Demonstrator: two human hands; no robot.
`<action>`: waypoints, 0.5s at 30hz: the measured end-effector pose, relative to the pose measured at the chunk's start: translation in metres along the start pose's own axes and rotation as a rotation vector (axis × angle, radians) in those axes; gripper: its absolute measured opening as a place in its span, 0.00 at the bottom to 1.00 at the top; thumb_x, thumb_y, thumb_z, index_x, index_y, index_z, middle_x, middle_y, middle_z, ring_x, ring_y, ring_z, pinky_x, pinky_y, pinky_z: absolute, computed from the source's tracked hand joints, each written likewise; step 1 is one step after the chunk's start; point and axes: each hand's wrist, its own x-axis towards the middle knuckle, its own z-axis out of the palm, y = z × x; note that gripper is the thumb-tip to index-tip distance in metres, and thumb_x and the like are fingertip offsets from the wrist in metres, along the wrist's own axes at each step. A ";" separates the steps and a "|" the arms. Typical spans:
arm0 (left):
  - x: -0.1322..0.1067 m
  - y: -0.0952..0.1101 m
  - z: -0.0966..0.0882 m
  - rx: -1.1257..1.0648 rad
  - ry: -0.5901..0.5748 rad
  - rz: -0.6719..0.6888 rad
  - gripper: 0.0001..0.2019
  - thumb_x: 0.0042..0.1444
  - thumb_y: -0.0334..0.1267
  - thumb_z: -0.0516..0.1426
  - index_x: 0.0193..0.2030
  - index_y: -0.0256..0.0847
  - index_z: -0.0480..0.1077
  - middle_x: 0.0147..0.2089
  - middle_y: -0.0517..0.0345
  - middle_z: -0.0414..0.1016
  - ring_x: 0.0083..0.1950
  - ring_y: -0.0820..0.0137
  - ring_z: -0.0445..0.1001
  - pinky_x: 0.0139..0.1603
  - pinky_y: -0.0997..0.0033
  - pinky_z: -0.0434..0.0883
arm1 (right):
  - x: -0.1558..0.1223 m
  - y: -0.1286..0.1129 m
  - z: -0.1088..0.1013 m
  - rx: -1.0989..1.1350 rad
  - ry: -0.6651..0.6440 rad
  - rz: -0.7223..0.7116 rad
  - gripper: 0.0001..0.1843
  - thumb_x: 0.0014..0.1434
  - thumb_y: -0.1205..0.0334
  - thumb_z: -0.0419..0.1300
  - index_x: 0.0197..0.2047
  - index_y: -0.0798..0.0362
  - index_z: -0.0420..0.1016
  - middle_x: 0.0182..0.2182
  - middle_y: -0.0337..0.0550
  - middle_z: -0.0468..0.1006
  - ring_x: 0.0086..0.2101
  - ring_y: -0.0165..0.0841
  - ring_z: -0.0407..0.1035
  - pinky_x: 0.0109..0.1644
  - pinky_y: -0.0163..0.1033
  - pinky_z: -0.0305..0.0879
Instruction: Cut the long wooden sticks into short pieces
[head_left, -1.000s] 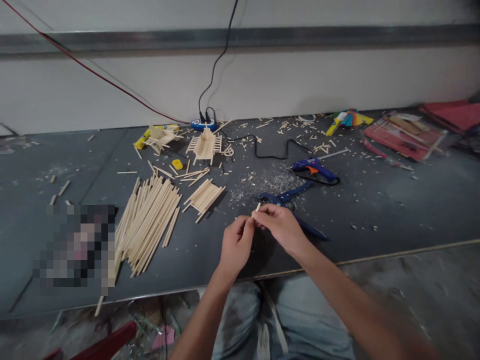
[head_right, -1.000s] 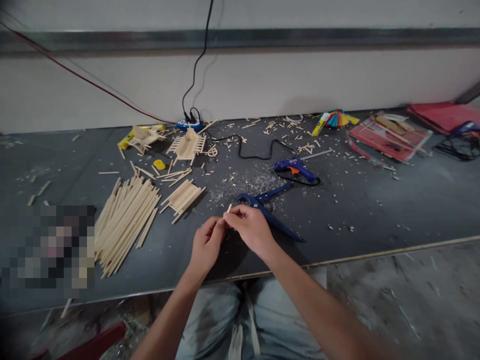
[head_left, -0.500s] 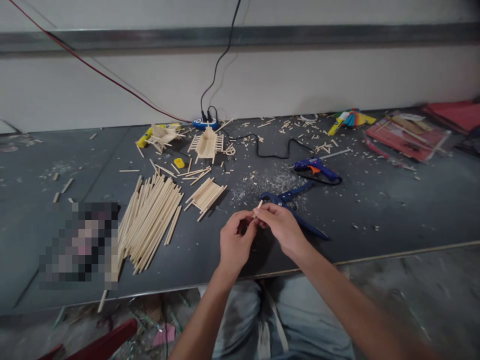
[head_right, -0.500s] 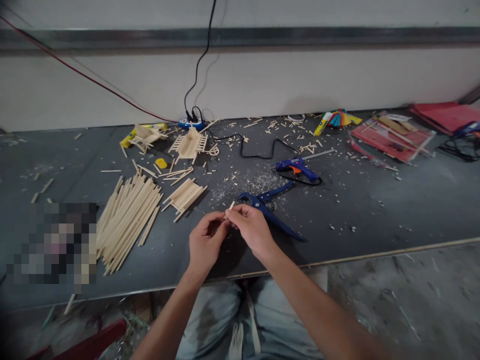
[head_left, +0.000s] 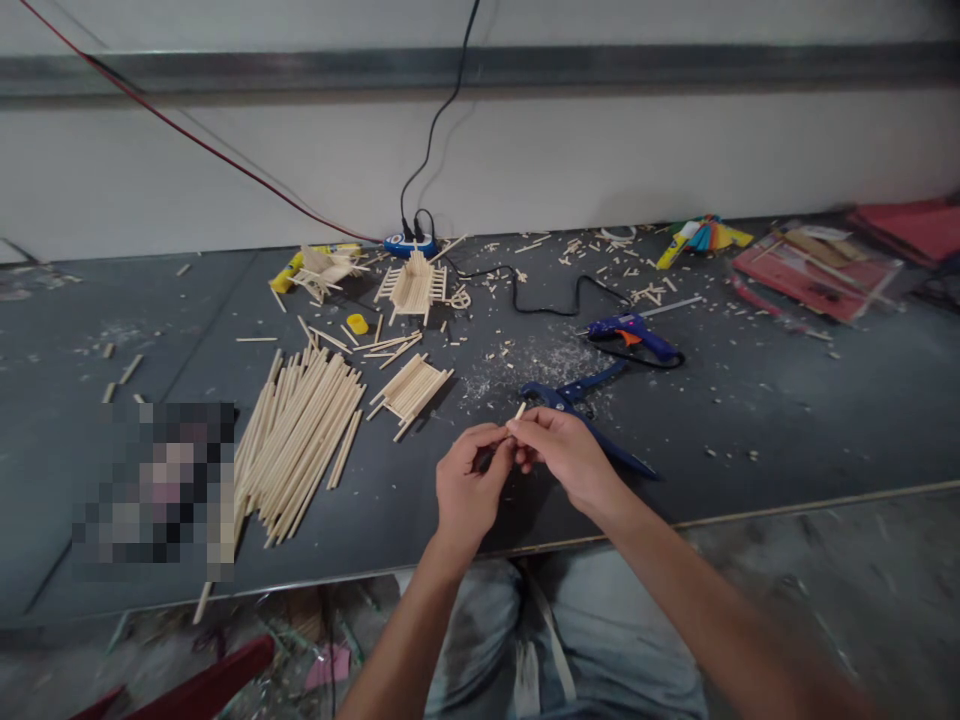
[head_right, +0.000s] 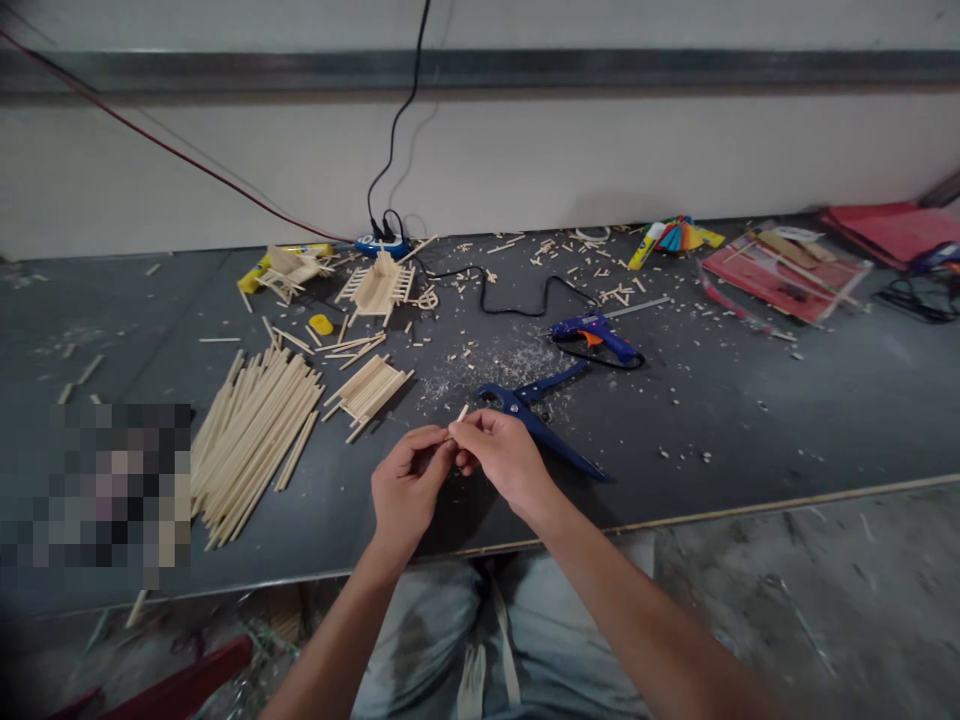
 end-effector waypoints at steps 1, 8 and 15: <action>0.000 0.000 0.000 0.003 -0.006 0.000 0.08 0.50 0.32 0.57 0.38 0.40 0.72 0.37 0.56 0.75 0.37 0.74 0.74 0.38 0.76 0.71 | 0.000 0.000 0.000 0.005 0.001 0.001 0.09 0.48 0.58 0.60 0.24 0.55 0.68 0.18 0.35 0.69 0.20 0.25 0.63 0.23 0.32 0.60; 0.000 0.001 -0.001 -0.002 -0.056 0.008 0.10 0.52 0.31 0.56 0.41 0.41 0.72 0.39 0.56 0.75 0.38 0.73 0.74 0.39 0.76 0.71 | 0.001 0.000 -0.002 0.040 -0.019 -0.007 0.10 0.48 0.58 0.60 0.23 0.55 0.68 0.17 0.34 0.68 0.19 0.24 0.62 0.24 0.32 0.61; 0.000 0.002 -0.003 0.037 -0.057 0.029 0.10 0.53 0.31 0.55 0.41 0.41 0.72 0.39 0.55 0.76 0.39 0.72 0.74 0.40 0.74 0.71 | 0.001 0.001 -0.005 0.055 -0.032 0.012 0.10 0.48 0.57 0.60 0.24 0.56 0.69 0.17 0.35 0.68 0.18 0.24 0.62 0.23 0.32 0.62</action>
